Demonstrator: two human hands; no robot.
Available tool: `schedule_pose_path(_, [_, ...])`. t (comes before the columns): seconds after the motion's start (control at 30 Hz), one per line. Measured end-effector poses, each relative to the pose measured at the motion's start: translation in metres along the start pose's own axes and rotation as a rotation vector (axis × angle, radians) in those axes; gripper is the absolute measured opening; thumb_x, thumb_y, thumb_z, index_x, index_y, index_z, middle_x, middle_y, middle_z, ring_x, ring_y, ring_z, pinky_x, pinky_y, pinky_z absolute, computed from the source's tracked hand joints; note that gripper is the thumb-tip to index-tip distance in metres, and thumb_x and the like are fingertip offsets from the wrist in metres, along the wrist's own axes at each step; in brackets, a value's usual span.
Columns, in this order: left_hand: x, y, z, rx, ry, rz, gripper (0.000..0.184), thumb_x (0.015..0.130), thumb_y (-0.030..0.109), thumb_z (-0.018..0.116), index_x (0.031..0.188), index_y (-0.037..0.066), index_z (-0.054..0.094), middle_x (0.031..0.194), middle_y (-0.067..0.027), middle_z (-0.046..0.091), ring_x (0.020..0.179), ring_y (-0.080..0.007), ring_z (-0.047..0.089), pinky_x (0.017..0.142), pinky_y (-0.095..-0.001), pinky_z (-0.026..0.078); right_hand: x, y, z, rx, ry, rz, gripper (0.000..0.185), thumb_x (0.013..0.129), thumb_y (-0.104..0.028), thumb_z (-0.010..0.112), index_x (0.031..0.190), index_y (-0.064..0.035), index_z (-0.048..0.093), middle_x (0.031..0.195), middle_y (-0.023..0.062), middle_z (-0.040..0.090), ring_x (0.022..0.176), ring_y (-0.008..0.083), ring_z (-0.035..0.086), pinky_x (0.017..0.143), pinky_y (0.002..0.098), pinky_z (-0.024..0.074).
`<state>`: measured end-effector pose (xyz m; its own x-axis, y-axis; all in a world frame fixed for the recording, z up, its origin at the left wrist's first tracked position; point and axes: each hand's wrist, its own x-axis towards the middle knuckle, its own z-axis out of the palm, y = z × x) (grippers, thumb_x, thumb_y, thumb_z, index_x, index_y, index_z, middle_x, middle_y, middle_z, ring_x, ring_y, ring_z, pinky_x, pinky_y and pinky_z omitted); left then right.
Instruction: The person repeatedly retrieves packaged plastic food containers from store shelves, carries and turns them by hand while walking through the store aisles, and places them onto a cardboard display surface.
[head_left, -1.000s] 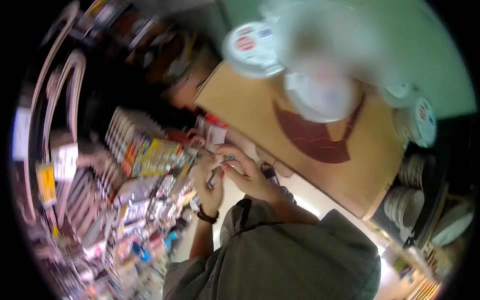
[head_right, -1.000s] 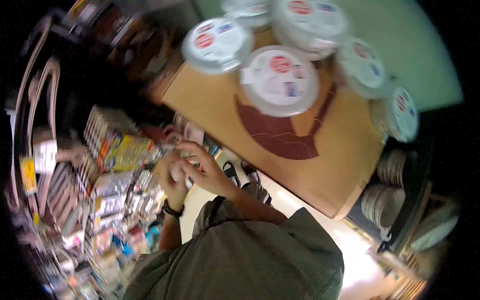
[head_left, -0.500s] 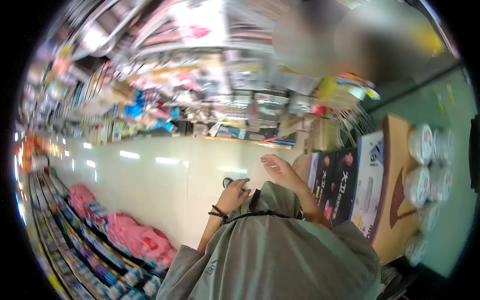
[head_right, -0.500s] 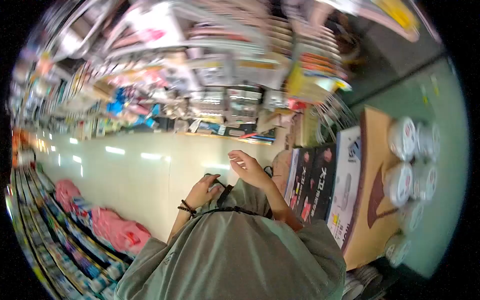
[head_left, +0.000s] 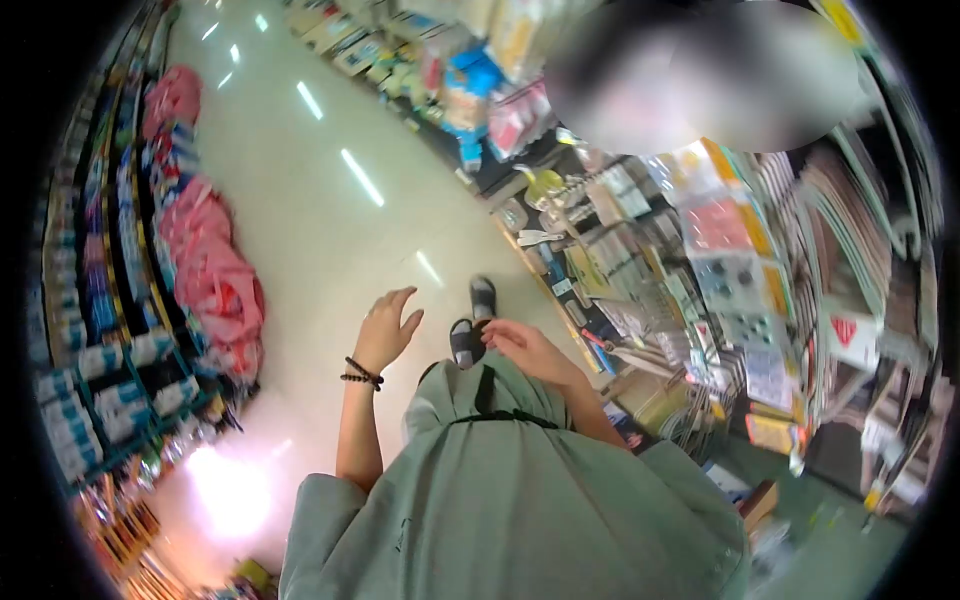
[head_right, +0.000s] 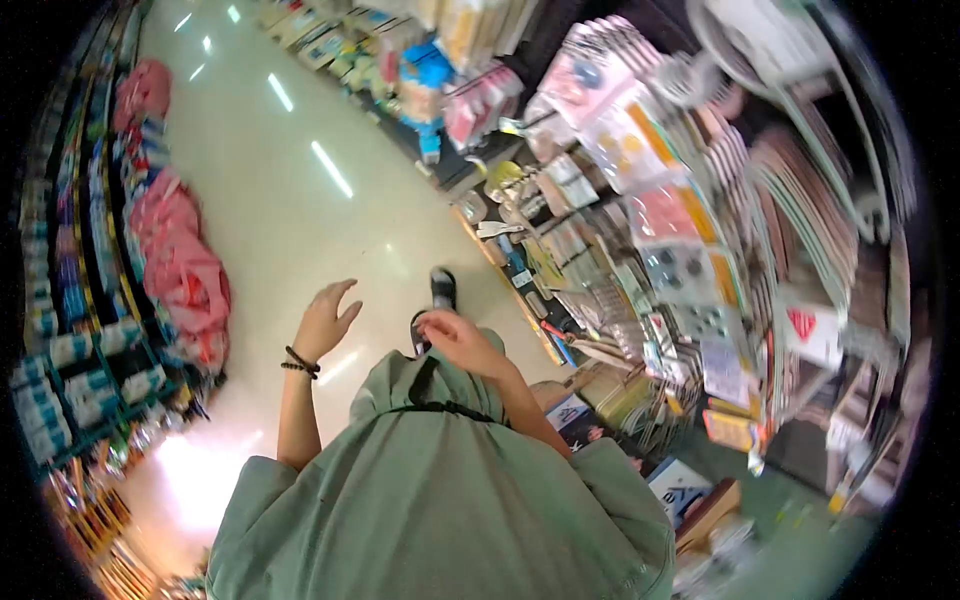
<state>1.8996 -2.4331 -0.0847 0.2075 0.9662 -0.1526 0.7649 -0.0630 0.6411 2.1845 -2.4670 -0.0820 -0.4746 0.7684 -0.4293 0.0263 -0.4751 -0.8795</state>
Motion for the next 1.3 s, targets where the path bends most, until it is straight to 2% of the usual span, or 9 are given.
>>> schedule_pose_path(0.13, [0.022, -0.030, -0.017, -0.179, 0.050, -0.070, 0.040, 0.092, 0.023, 0.065, 0.126, 0.002, 0.060, 0.122, -0.0205, 0.064, 0.112, -0.0389, 0.060, 0.095, -0.0443, 0.050, 0.085, -0.032, -0.006, 0.052, -0.010, 0.089, 0.021, 0.102, -0.014, 0.053, 0.118, -0.0008, 0.060, 0.107, 0.0038, 0.065, 0.104, 0.0121, 0.061, 0.091, 0.0277, 0.0480])
schedule_pose_path(0.27, [0.056, -0.060, -0.026, -0.159, -0.038, -0.207, 0.043, 0.092, 0.028, 0.065, 0.127, 0.004, 0.060, 0.124, -0.0192, 0.063, 0.114, -0.0382, 0.060, 0.097, -0.0440, 0.049, 0.192, -0.047, -0.025, -0.057, -0.208, -0.079, 0.022, 0.102, -0.014, 0.054, 0.118, 0.0003, 0.059, 0.102, 0.0067, 0.067, 0.097, 0.0133, 0.064, 0.086, 0.0283, 0.0499])
schedule_pose_path(0.4, [0.108, -0.078, -0.062, -0.107, -0.020, -0.241, 0.043, 0.092, 0.029, 0.065, 0.127, 0.004, 0.060, 0.123, -0.0188, 0.064, 0.113, -0.0374, 0.060, 0.096, -0.0442, 0.049, 0.277, -0.133, -0.025, -0.227, -0.294, -0.046, 0.024, 0.101, -0.015, 0.055, 0.119, -0.0009, 0.059, 0.100, 0.0080, 0.067, 0.094, 0.0138, 0.063, 0.086, 0.0290, 0.0499])
schedule_pose_path(0.43, [0.125, -0.079, -0.074, -0.126, 0.047, -0.233, 0.042, 0.092, 0.027, 0.065, 0.126, 0.004, 0.061, 0.123, -0.0189, 0.064, 0.113, -0.0374, 0.061, 0.096, -0.0439, 0.049, 0.298, -0.156, -0.028, -0.287, -0.353, -0.031, 0.027, 0.104, -0.015, 0.051, 0.126, -0.0011, 0.058, 0.109, 0.0067, 0.066, 0.105, 0.0130, 0.063, 0.094, 0.0269, 0.0479])
schedule_pose_path(0.6, [0.189, -0.084, -0.136, -0.235, 0.319, -0.307, 0.038, 0.092, 0.021, 0.065, 0.124, 0.002, 0.061, 0.119, -0.0199, 0.065, 0.111, -0.0379, 0.061, 0.095, -0.0425, 0.050, 0.415, -0.223, -0.024, -0.261, -0.361, -0.091, 0.026, 0.102, -0.018, 0.054, 0.122, -0.0017, 0.059, 0.106, 0.0068, 0.067, 0.102, 0.0140, 0.063, 0.092, 0.0297, 0.0485])
schedule_pose_path(0.9, [0.316, -0.235, -0.212, -0.521, 0.620, -0.421, 0.026, 0.091, 0.008, 0.066, 0.115, -0.002, 0.065, 0.105, -0.0177, 0.071, 0.098, -0.0313, 0.069, 0.085, -0.0375, 0.054, 0.619, -0.263, 0.022, -0.211, -0.418, 0.018, 0.030, 0.103, -0.023, 0.055, 0.125, -0.0038, 0.060, 0.107, 0.0048, 0.067, 0.103, 0.0143, 0.062, 0.090, 0.0297, 0.0488])
schedule_pose_path(1.0, [0.383, -0.299, -0.265, -0.566, 0.643, -0.436, 0.024, 0.092, 0.008, 0.063, 0.114, -0.001, 0.065, 0.107, -0.0167, 0.071, 0.099, -0.0292, 0.070, 0.085, -0.0368, 0.054, 0.689, -0.279, 0.058, -0.468, -0.391, -0.014, 0.032, 0.101, -0.023, 0.058, 0.126, -0.0032, 0.059, 0.106, 0.0055, 0.067, 0.100, 0.0150, 0.063, 0.086, 0.0306, 0.0502])
schedule_pose_path(1.1, [0.443, -0.346, -0.339, -0.474, 0.725, -0.451, 0.024, 0.093, 0.010, 0.062, 0.114, 0.000, 0.066, 0.107, -0.0162, 0.071, 0.099, -0.0277, 0.070, 0.085, -0.0367, 0.054, 0.749, -0.354, 0.108, -0.626, -0.552, 0.030, 0.033, 0.102, -0.022, 0.054, 0.130, -0.0039, 0.057, 0.117, 0.0101, 0.066, 0.109, 0.0182, 0.063, 0.093, 0.0334, 0.0487])
schedule_pose_path(1.3, [0.545, -0.389, -0.467, -0.518, 0.755, -0.349, 0.024, 0.094, 0.013, 0.062, 0.114, 0.001, 0.067, 0.109, -0.0146, 0.071, 0.098, -0.0277, 0.069, 0.085, -0.0377, 0.053, 0.861, -0.437, 0.146, -0.533, -0.508, -0.069, 0.035, 0.102, -0.022, 0.054, 0.130, -0.0019, 0.056, 0.120, 0.0113, 0.066, 0.112, 0.0193, 0.062, 0.097, 0.0355, 0.0482])
